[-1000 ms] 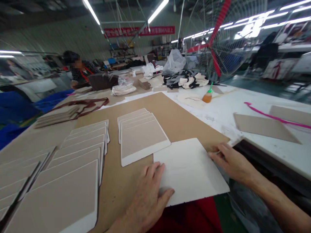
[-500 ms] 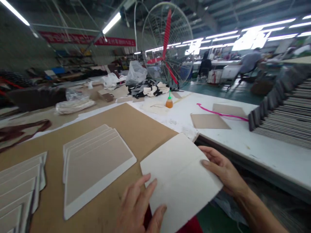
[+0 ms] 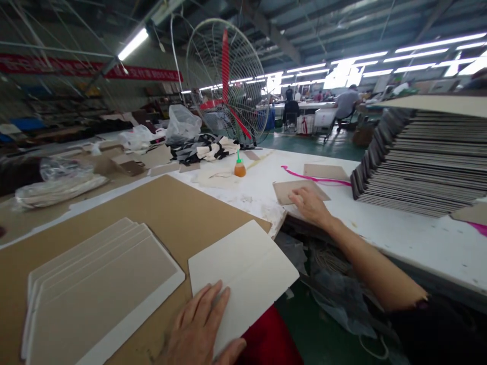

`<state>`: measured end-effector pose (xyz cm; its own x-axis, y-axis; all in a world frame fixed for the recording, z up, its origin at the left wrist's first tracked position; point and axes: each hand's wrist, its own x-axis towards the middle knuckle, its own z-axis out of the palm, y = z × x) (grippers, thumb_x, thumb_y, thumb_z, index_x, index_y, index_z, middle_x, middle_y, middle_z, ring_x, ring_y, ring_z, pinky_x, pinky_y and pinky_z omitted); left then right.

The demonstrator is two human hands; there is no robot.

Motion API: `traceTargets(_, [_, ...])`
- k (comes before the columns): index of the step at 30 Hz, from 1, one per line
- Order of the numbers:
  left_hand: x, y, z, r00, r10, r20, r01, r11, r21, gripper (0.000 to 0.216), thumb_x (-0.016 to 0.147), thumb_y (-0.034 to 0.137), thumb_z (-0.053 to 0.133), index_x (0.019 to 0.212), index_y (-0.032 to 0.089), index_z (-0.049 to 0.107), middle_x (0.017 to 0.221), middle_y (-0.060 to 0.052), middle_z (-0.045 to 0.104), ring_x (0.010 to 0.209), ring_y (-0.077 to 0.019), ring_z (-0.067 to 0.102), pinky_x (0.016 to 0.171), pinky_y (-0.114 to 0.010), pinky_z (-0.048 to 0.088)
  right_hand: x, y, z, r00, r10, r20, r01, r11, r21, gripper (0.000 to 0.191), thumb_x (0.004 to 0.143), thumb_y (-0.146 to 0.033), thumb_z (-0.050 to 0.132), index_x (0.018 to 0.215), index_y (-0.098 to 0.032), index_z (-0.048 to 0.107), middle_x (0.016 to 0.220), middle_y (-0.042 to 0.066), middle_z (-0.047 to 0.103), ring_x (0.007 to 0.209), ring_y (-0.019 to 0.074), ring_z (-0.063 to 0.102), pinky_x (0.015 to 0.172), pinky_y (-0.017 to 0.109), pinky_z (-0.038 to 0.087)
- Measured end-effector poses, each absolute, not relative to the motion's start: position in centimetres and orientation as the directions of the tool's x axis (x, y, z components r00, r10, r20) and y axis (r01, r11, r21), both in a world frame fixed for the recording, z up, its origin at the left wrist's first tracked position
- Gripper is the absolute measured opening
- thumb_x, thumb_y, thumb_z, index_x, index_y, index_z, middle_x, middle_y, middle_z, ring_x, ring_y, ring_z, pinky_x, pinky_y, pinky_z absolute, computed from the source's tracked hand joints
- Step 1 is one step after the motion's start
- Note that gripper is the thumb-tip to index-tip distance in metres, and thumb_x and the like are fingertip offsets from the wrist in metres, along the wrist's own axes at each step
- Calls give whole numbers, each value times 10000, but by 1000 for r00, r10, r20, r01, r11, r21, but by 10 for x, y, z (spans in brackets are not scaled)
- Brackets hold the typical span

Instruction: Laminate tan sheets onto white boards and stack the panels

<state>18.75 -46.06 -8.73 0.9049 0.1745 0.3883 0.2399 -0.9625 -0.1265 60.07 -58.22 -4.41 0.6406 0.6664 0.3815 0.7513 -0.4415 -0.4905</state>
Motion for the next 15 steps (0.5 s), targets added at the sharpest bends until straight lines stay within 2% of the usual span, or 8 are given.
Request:
traceTargets(5, [188, -456, -91, 911, 144, 387, 221, -962, -162, 677, 838, 605, 629, 1421, 276, 523, 1412, -68, 598, 1232, -300, 588, 947, -413, 521, 660, -552, -41, 603, 735, 309, 795, -524, -305, 313, 977, -377, 630, 1200, -157, 630, 1254, 103, 606, 1139, 271, 586, 998, 516, 459])
traceTargets(10, [186, -454, -94, 894, 103, 437, 210, -957, -203, 701, 833, 615, 633, 1415, 240, 521, 1410, -77, 599, 1224, -301, 594, 942, -416, 524, 662, -585, -67, 588, 761, 273, 808, -570, -150, 292, 990, -370, 591, 1161, -138, 638, 1234, 125, 612, 1216, 292, 525, 1065, 525, 366])
traceTargets(15, [186, -446, -103, 895, 103, 434, 196, -965, -174, 657, 834, 596, 634, 1401, 276, 543, 1405, -58, 606, 1213, -298, 608, 929, -408, 539, 627, -654, -77, 567, 782, 259, 814, -580, -32, 420, 988, -455, 539, 1189, -99, 636, 1165, 199, 615, 1188, 343, 486, 1061, 466, 333])
